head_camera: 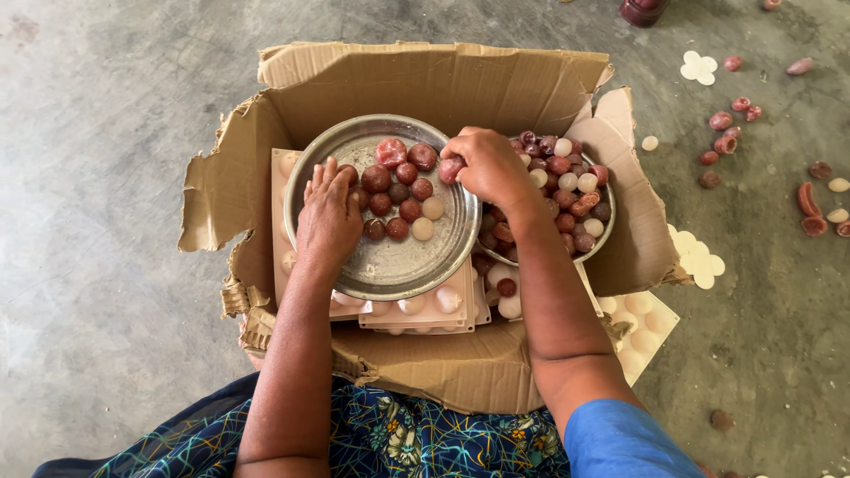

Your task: The person sits on the floor and sorts small round fruits from a metal bowl into a second metal bowl. The person handles the fruits by hand, picking them up and placing them into the other container.

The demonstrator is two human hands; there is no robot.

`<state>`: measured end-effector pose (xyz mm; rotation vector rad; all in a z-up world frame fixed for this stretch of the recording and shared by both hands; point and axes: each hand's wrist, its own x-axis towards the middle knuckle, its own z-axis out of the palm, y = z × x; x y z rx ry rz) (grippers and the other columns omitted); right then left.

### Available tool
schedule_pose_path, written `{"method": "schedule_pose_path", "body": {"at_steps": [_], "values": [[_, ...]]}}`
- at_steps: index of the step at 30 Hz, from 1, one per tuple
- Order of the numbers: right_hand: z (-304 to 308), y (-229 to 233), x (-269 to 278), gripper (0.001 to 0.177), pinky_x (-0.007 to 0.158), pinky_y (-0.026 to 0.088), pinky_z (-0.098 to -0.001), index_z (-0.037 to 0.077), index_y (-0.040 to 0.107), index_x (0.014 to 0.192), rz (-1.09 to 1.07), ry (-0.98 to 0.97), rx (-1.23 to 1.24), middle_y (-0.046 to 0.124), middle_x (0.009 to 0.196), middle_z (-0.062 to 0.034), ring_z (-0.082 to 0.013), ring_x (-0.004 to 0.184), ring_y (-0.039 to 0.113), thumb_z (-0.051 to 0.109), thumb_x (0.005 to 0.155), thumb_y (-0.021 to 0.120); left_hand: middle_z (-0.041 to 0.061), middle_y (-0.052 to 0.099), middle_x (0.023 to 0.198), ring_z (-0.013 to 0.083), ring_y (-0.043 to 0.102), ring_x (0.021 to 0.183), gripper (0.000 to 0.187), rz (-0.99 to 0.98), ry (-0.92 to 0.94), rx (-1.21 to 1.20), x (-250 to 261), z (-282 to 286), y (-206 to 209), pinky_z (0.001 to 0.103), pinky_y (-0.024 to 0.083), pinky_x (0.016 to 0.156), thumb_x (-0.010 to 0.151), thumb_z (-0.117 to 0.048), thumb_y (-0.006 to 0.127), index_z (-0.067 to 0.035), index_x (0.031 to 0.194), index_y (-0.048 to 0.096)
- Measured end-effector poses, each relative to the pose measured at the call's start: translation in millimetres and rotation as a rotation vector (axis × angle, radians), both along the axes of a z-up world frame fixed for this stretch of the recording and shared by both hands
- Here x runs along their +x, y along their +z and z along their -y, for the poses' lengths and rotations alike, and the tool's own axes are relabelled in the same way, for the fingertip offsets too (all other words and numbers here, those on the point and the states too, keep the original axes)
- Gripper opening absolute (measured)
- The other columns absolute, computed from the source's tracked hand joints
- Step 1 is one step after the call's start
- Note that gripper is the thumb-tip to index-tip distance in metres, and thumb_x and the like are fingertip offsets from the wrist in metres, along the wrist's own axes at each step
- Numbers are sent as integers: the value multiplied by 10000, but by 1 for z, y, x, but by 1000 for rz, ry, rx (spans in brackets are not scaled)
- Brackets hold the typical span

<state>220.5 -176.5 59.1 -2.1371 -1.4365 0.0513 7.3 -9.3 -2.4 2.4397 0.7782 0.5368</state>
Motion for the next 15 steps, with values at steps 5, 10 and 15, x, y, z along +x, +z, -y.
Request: {"method": "schedule_pose_path", "body": {"at_steps": [5, 10, 15], "values": [[-4, -9, 0, 299, 796, 561, -399, 63, 781, 967, -47, 47, -28, 744, 979, -124, -311, 910, 720, -82, 711, 724, 210, 430, 1574, 394, 346, 1487, 451, -44, 1, -4, 1, 1, 1, 476, 262, 1222, 951, -128, 549, -78, 1399, 558], [-5, -2, -1, 312, 749, 566, -384, 71, 760, 967, -176, 9, -94, 747, 976, -98, -261, 867, 727, -73, 691, 762, 179, 431, 1579, 366, 413, 1441, 459, -71, 27, -32, 0, 6, 12, 459, 337, 1163, 950, -145, 545, -98, 1407, 559], [-10, -4, -6, 329, 723, 568, -384, 66, 746, 958, -203, 12, -99, 745, 996, -79, -241, 850, 725, -118, 685, 734, 122, 441, 1592, 355, 547, 1314, 469, -126, 63, -122, -1, 8, 20, 449, 435, 1078, 941, -173, 552, -134, 1408, 562]]}}
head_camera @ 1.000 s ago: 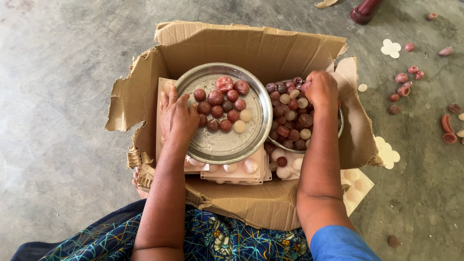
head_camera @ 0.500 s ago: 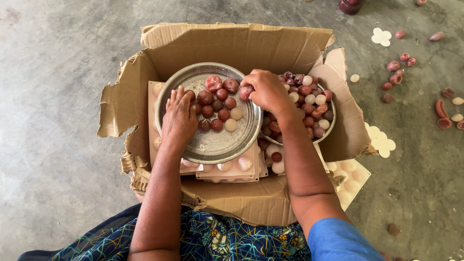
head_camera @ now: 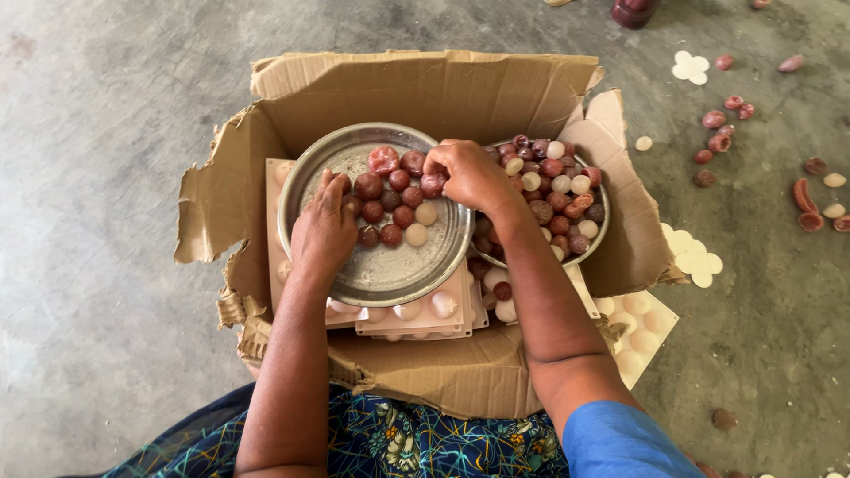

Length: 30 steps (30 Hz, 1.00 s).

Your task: The person sits on the floor and sorts small round fruits from a metal bowl into a second metal bowl. The person handles the fruits by hand, picking them up and placing them into the other container.

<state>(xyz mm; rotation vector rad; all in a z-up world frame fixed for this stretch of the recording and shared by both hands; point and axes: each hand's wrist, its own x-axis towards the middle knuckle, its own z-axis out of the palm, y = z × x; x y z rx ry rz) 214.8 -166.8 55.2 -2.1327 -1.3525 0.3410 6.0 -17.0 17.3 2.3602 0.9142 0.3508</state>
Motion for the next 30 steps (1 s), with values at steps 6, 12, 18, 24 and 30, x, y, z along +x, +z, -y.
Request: {"method": "schedule_pose_path", "body": {"at_steps": [6, 12, 18, 24, 30], "values": [[21, 2, 23, 360, 720, 564, -370, 65, 748, 970, 49, -32, 105, 719, 929, -96, -246, 835, 709, -129, 666, 744, 172, 468, 1554, 375, 567, 1317, 389, 113, -26, 11, -2, 0, -3, 460, 456, 1063, 977, -178, 565, -131, 1362, 598], [84, -15, 95, 269, 814, 574, -334, 161, 771, 980, 114, -448, -50, 766, 1057, -62, -222, 900, 742, -18, 779, 772, 142, 469, 1566, 379, 584, 1256, 429, 40, 23, -33, -1, 2, 7, 470, 454, 1039, 944, -172, 564, -150, 1373, 579], [95, -54, 126, 323, 878, 558, -406, 177, 815, 941, 199, -528, -295, 770, 1022, -109, -285, 970, 728, -50, 724, 736, 168, 509, 1534, 385, 563, 1305, 427, 165, 39, 51, -3, -1, -1, 459, 444, 1079, 935, -125, 583, -96, 1360, 623], [70, -72, 121, 182, 920, 568, -419, 109, 808, 910, 236, -482, -572, 767, 1037, -147, -319, 1005, 734, 15, 776, 727, 163, 513, 1540, 345, 525, 1365, 391, 187, 69, 52, -3, -4, -7, 440, 428, 1103, 949, -103, 573, -61, 1333, 635], [71, -52, 108, 163, 888, 557, -443, 90, 797, 921, 331, -463, -586, 749, 1050, -181, -362, 1023, 713, 76, 772, 731, 155, 524, 1522, 350, 492, 1392, 364, 156, 35, 103, 1, -9, -11, 444, 393, 1129, 942, -114, 593, -84, 1297, 666]]}}
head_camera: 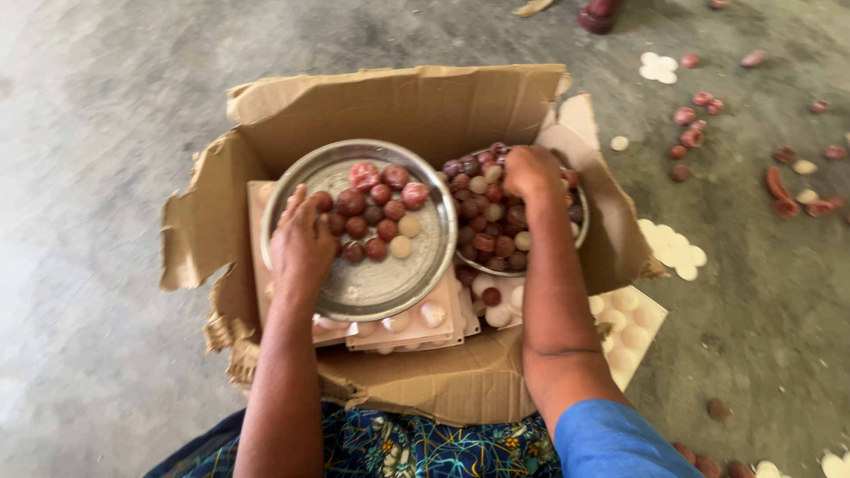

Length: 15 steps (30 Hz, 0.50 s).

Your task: The person sits on the floor and sorts small round fruits from a metal bowl into a second metal bowl. The person handles the fruits by hand, picking them up and placing them into the other container.

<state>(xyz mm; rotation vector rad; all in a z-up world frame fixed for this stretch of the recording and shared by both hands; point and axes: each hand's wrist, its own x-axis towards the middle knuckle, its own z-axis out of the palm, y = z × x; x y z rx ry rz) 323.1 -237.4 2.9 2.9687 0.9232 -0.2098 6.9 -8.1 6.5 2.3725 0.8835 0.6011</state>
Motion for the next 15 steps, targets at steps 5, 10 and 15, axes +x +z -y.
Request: {"method": "schedule_pose_path", "body": {"at_steps": [5, 10, 15], "values": [[7, 33, -19, 132, 855, 566, -445, 154, 808, 860, 22, -47, 265, 763, 992, -144, -362, 940, 731, 81, 817, 707, 150, 520, 1524, 351, 509, 1371, 380, 19, -1, 2, -1, 2, -2, 440, 408, 1123, 922, -120, 598, -100, 1293, 672], [-2, 3, -2, 138, 862, 581, -422, 148, 804, 840, -47, -37, 109, 776, 969, -142, -339, 930, 751, 60, 758, 736, 128, 522, 1531, 342, 523, 1358, 378, 0, 6, -1, -2, 5, 2, 441, 428, 1098, 903, -107, 590, -131, 1266, 694], [-2, -34, 20, 163, 859, 581, -418, 101, 812, 870, 18, -3, -9, 760, 990, -176, -352, 970, 730, 66, 718, 764, 127, 533, 1521, 340, 528, 1356, 363, 12, -4, 1, -2, 6, 2, 441, 434, 1098, 905, -111, 594, -129, 1253, 699]]}}
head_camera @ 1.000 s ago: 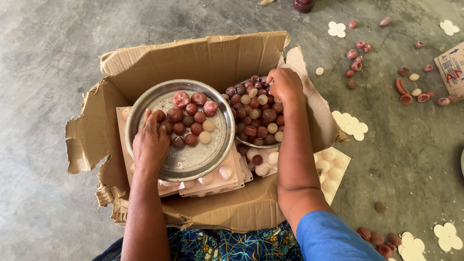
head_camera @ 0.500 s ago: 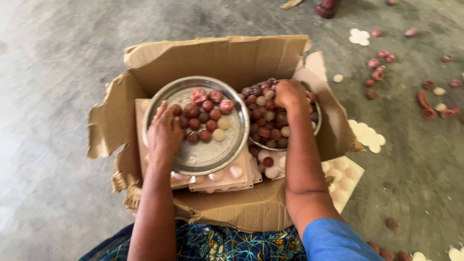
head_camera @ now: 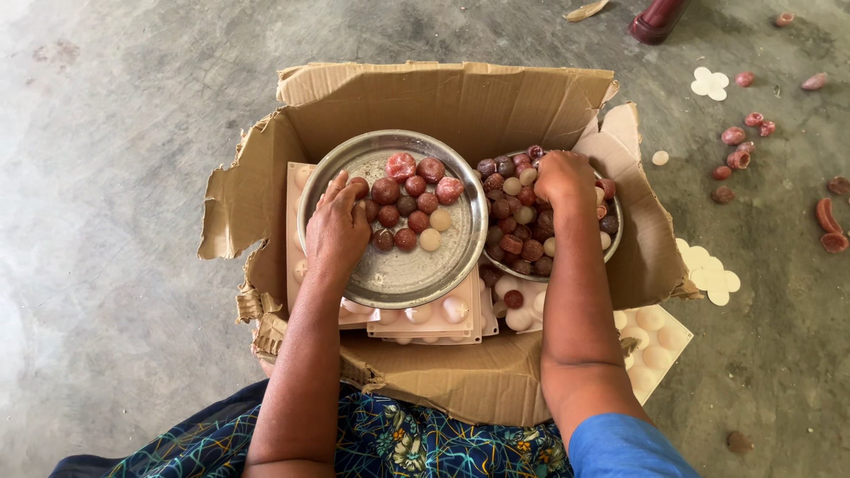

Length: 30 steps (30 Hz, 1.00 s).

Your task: The person sits on the floor and sorts small round fruits from a metal bowl into a second metal bowl. The person handles the fruits by hand, picking them up and placing them into the other container.

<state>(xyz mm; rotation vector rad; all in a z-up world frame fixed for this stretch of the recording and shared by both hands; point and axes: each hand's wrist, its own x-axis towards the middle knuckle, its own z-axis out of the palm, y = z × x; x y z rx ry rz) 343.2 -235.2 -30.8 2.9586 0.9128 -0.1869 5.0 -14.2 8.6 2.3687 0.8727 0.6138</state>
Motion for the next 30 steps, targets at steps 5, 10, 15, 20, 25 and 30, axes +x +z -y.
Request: {"method": "schedule_pose_path", "body": {"at_steps": [5, 10, 15, 20, 25, 30], "values": [[-1, 29, -18, 243, 891, 578, -395, 168, 823, 953, -97, -65, -4, 787, 1029, -100, -297, 979, 737, 52, 758, 738, 143, 539, 1508, 343, 508, 1383, 358, 22, -11, 50, 1, -2, -3, 444, 418, 1118, 912, -105, 594, -118, 1251, 707], [0, 86, -58, 311, 843, 557, -366, 209, 813, 1016, -260, 372, 422, 769, 1040, -31, -228, 916, 726, 144, 712, 810, 126, 539, 1515, 326, 506, 1382, 364, -14, 10, 2, 2, -1, -6, 433, 415, 1121, 911, -119, 591, -109, 1260, 696], [-29, 102, -96, 298, 740, 573, -329, 135, 787, 981, -500, 603, 447, 757, 951, -31, -188, 815, 729, 108, 686, 815, 124, 538, 1510, 323, 490, 1392, 370, -30, 2, 2, 2, -1, -5, 436, 406, 1127, 921, -133, 592, -112, 1276, 695], [-48, 84, -105, 327, 724, 570, -354, 88, 767, 915, -398, 666, 402, 759, 941, -76, -222, 777, 717, 12, 604, 835, 120, 534, 1515, 317, 494, 1390, 391, -48, 2, -1, 2, -1, -4, 435, 403, 1127, 915, -140, 587, -119, 1292, 688], [-49, 78, -106, 286, 725, 577, -368, 78, 753, 844, -377, 610, 430, 760, 878, -89, -231, 808, 740, -26, 589, 829, 102, 533, 1520, 308, 512, 1376, 399, -72, 4, -14, 2, 0, 0, 433, 416, 1119, 915, -146, 584, -133, 1299, 689], [-48, 81, -114, 251, 727, 568, -393, 85, 735, 821, -257, 528, 363, 769, 845, -88, -255, 817, 747, -49, 623, 812, 92, 540, 1512, 307, 540, 1351, 388, -68, 9, -21, 1, 3, 4, 429, 439, 1098, 922, -163, 589, -136, 1295, 693]]}}
